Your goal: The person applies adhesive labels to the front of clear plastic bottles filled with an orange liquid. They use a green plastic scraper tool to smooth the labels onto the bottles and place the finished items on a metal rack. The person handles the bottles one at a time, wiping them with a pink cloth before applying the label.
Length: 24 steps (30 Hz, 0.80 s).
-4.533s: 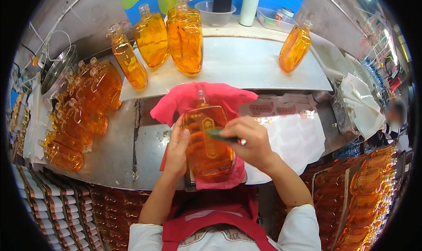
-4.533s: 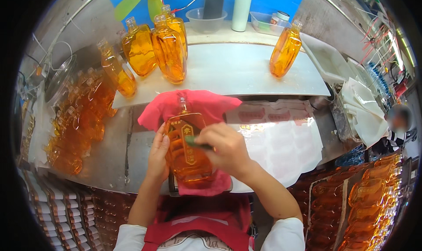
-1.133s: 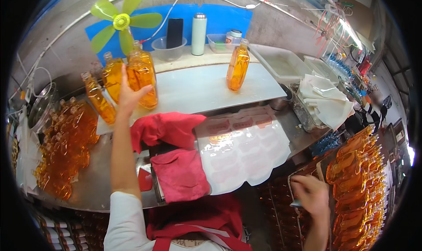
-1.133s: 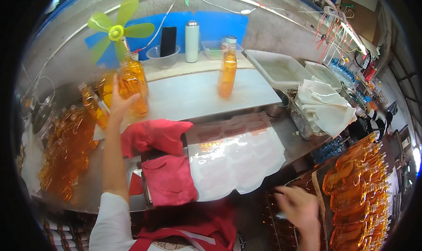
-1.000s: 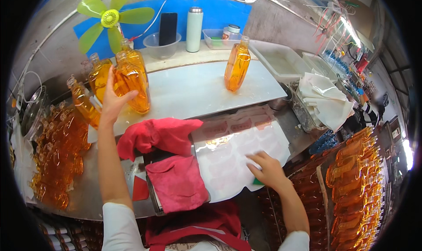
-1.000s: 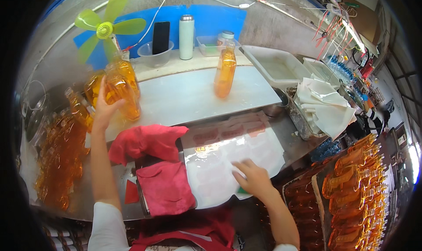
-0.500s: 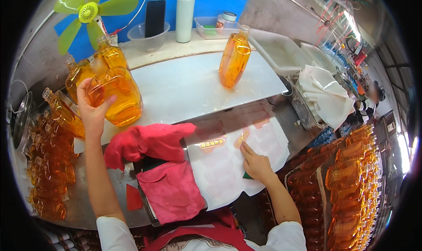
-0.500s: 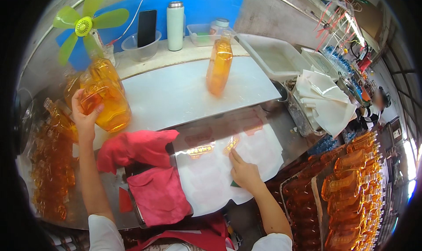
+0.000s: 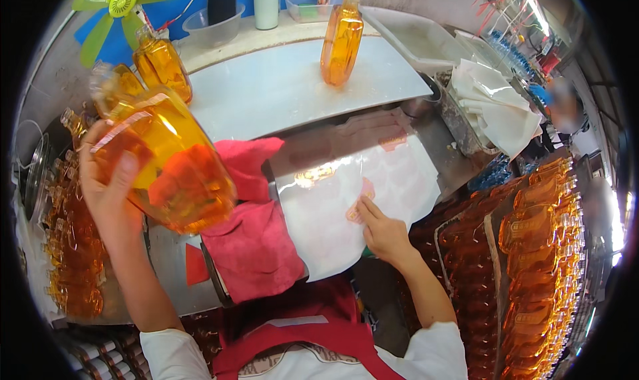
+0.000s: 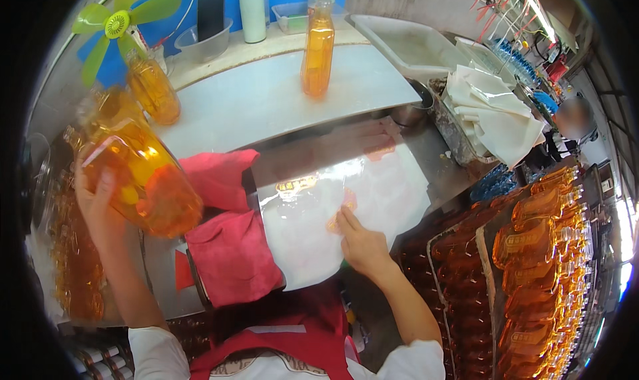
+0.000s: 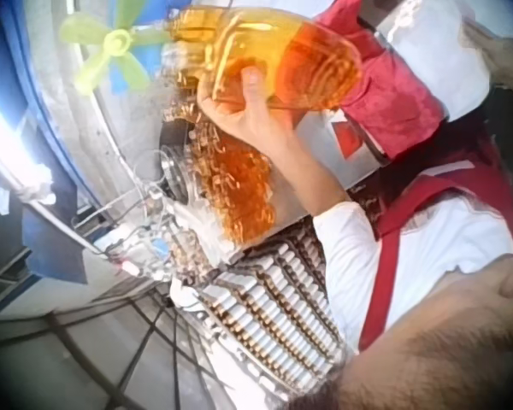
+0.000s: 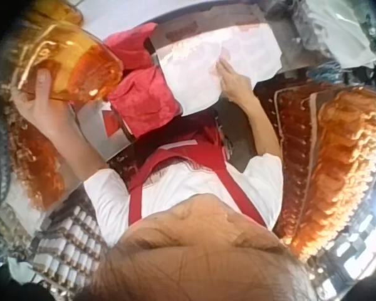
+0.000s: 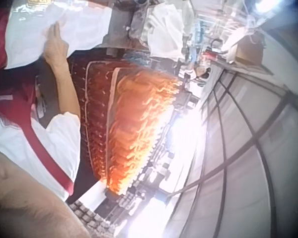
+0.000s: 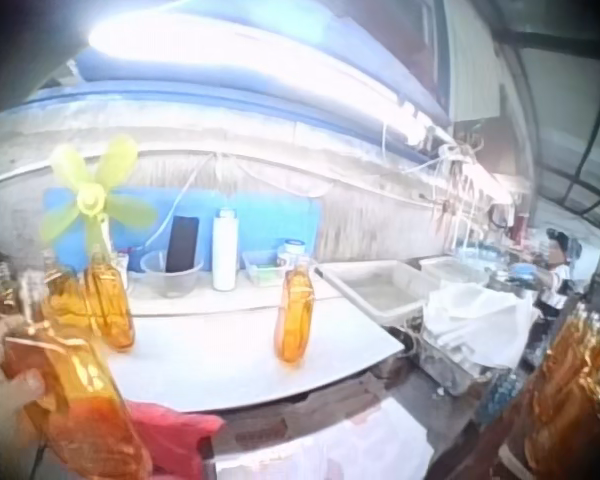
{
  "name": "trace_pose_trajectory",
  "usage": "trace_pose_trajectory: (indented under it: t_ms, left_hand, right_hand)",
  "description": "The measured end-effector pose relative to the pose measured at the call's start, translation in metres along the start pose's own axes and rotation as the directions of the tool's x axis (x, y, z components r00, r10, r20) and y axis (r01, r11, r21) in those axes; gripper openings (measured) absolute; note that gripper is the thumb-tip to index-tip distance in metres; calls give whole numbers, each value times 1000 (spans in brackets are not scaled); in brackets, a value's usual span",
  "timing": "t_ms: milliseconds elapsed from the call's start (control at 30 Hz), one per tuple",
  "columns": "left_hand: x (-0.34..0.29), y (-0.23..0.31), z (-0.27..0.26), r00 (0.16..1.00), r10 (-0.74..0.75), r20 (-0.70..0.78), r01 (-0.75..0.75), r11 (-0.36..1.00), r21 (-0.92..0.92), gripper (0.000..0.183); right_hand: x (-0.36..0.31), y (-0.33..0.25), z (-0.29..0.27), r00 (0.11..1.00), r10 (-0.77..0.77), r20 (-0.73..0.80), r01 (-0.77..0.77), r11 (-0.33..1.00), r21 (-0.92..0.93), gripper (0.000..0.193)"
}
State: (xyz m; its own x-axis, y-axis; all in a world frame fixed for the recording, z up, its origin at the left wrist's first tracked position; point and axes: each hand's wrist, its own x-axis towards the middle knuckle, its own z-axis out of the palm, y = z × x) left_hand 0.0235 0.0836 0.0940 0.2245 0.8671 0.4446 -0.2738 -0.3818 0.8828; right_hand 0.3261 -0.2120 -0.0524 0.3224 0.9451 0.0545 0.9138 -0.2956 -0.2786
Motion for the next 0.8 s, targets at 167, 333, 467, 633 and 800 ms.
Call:
trace_pose_trajectory:
  t_ms: [167, 333, 467, 633, 800]
  left_hand:
    - [-60, -25, 11, 925, -371, 82, 378, 919, -113, 49]
    - [-78, -70, 3, 802, -596, 42, 597, 801, -36, 36]
    - [-88, -79, -2, 763, -646, -1, 646, 763, -13, 51]
    - [-119, -68, -13, 832, -539, 131, 555, 804, -213, 80]
    - [-113, -75, -23, 818, -546, 184, 573, 801, -173, 83]
  right_hand:
    - [-38, -28, 1, 995, -41, 88, 41, 999, -1, 57]
    - [-67, -34, 4, 990, -131, -44, 133, 991, 32, 58]
    - [-61, -28, 14, 979, -153, -133, 151, 988, -23, 49]
    - [-67, -35, -1, 992, 122, -36, -63, 718, 693, 26]
    - [3, -85, -72, 883, 158, 442, -468, 208, 859, 30]
